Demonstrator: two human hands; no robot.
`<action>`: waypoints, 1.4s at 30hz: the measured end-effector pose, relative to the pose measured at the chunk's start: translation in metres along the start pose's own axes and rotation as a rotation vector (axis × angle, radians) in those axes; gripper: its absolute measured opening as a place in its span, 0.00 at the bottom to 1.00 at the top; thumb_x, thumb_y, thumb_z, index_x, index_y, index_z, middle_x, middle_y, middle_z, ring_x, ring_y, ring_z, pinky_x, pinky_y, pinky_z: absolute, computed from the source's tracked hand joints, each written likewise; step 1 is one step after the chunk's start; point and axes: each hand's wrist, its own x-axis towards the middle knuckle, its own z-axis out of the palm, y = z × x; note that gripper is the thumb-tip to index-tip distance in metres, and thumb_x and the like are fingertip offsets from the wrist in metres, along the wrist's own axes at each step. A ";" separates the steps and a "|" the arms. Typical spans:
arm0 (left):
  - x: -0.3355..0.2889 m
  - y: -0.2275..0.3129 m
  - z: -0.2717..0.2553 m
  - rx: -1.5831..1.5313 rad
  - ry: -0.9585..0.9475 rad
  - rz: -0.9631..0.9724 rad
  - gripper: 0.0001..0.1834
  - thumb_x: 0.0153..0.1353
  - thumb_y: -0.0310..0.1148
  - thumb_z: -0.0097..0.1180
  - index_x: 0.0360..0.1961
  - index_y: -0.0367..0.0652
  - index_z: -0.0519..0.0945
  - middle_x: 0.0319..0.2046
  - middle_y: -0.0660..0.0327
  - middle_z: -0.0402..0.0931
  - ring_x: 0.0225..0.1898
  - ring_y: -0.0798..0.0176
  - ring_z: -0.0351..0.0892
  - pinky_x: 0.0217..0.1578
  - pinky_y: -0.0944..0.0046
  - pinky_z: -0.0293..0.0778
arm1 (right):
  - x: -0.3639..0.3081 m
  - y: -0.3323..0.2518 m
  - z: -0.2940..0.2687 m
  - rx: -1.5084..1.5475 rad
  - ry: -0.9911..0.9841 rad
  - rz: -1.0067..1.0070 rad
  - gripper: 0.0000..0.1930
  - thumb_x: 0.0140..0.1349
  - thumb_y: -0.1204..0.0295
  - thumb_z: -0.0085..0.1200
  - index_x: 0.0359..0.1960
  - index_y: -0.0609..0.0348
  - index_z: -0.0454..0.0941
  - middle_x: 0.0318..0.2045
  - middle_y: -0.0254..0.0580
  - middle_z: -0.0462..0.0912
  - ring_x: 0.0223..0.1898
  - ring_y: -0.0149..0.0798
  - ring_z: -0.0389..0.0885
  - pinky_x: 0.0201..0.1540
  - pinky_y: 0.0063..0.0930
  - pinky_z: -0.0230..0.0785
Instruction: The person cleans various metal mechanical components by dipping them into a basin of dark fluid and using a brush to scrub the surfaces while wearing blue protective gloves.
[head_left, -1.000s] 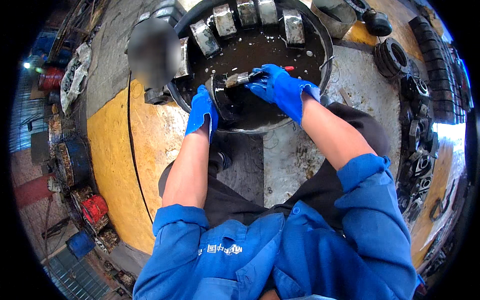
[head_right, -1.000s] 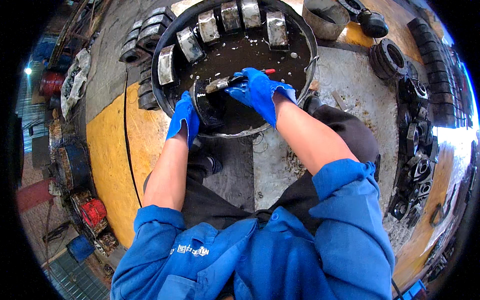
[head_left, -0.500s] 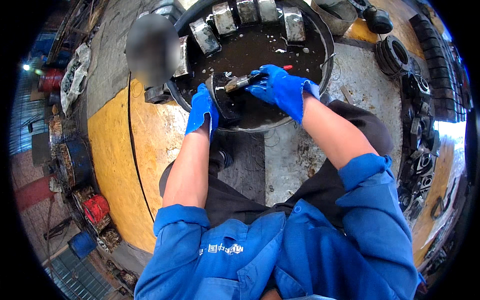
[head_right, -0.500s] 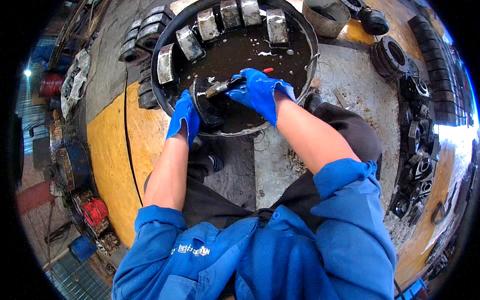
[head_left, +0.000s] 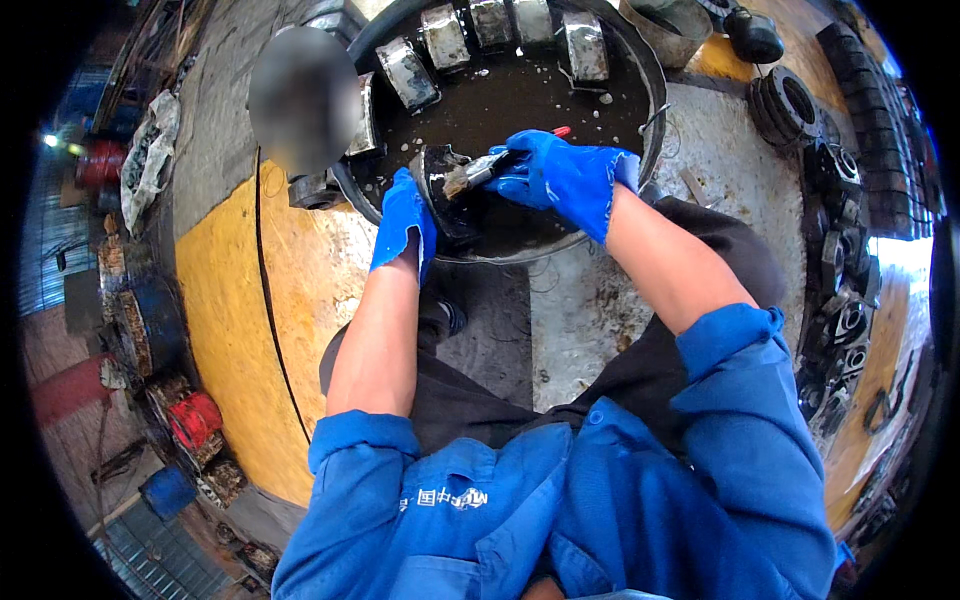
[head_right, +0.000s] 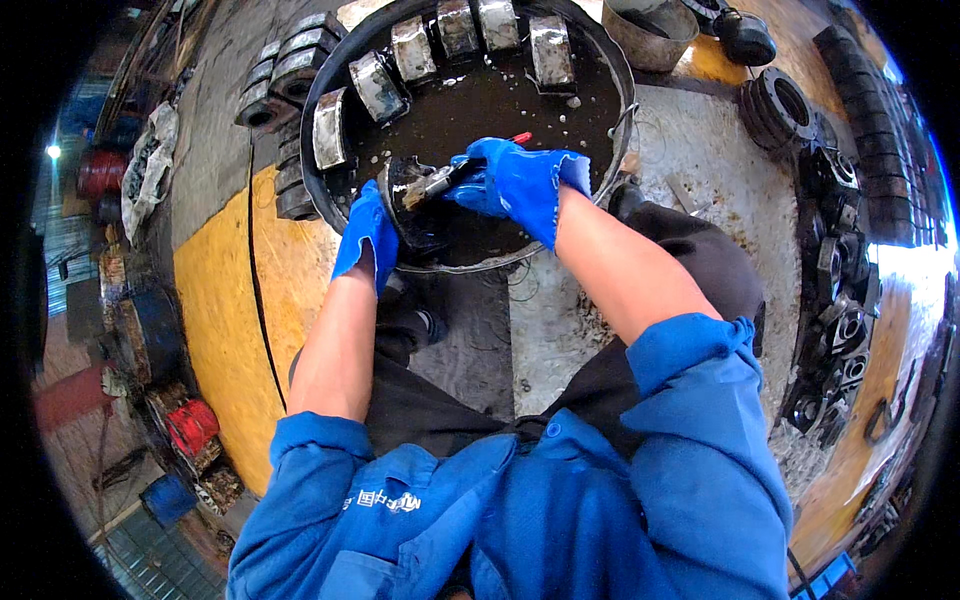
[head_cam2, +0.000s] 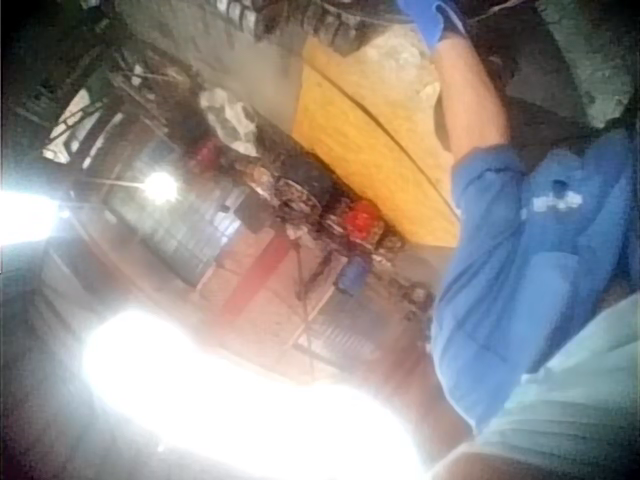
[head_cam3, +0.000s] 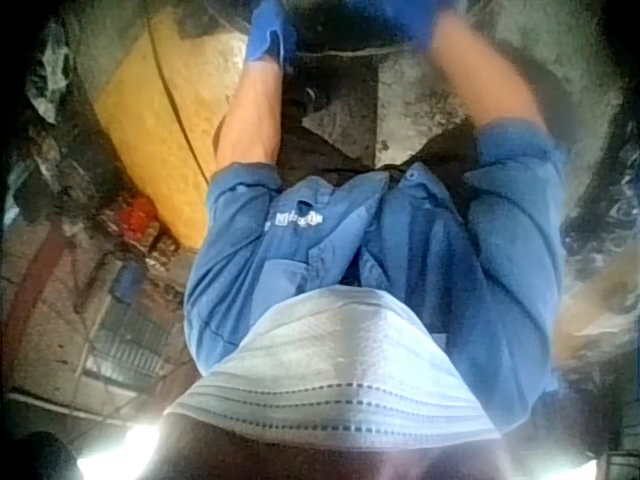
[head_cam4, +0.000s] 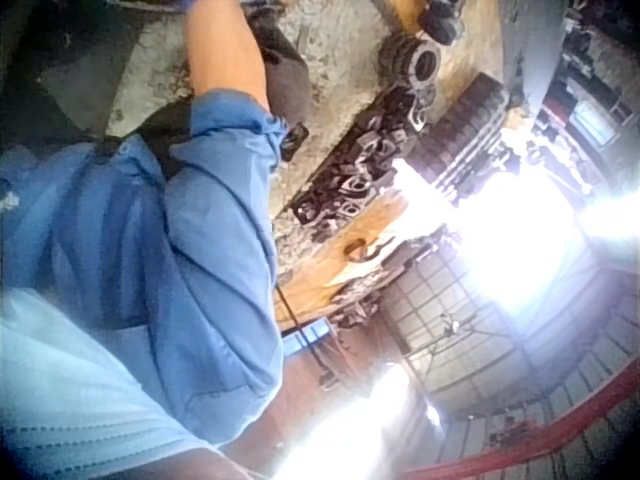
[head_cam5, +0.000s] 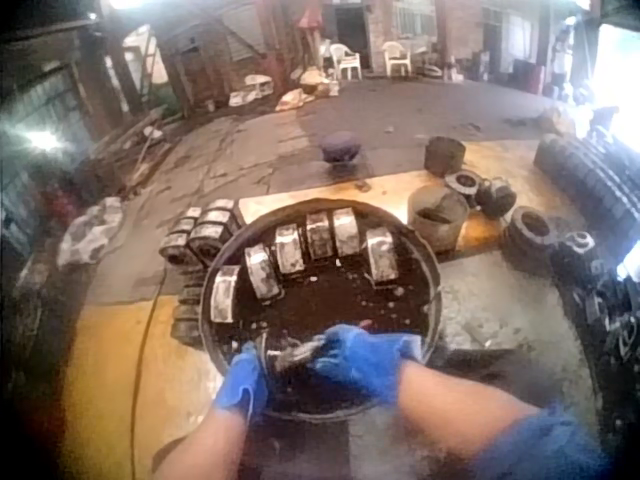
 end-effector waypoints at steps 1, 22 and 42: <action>0.001 0.003 0.007 0.026 -0.007 -0.004 0.30 0.83 0.47 0.34 0.66 0.37 0.78 0.59 0.48 0.83 0.61 0.50 0.82 0.67 0.54 0.74 | 0.011 -0.001 -0.020 -0.261 -0.079 -0.239 0.15 0.76 0.61 0.50 0.52 0.59 0.80 0.50 0.52 0.87 0.53 0.55 0.87 0.58 0.50 0.82; 0.033 -0.015 -0.005 0.049 0.048 -0.057 0.22 0.81 0.39 0.39 0.60 0.37 0.81 0.53 0.50 0.86 0.52 0.55 0.85 0.56 0.56 0.80 | -0.009 -0.025 -0.047 -1.261 -0.383 -0.972 0.25 0.61 0.79 0.71 0.60 0.65 0.78 0.55 0.48 0.88 0.57 0.46 0.88 0.60 0.37 0.81; 0.023 -0.008 -0.002 -0.017 0.050 -0.092 0.23 0.83 0.41 0.38 0.62 0.39 0.81 0.55 0.52 0.85 0.55 0.57 0.82 0.60 0.58 0.77 | -0.007 -0.026 -0.029 -0.649 -0.301 -0.364 0.18 0.77 0.69 0.53 0.64 0.64 0.74 0.61 0.52 0.85 0.64 0.44 0.83 0.71 0.36 0.72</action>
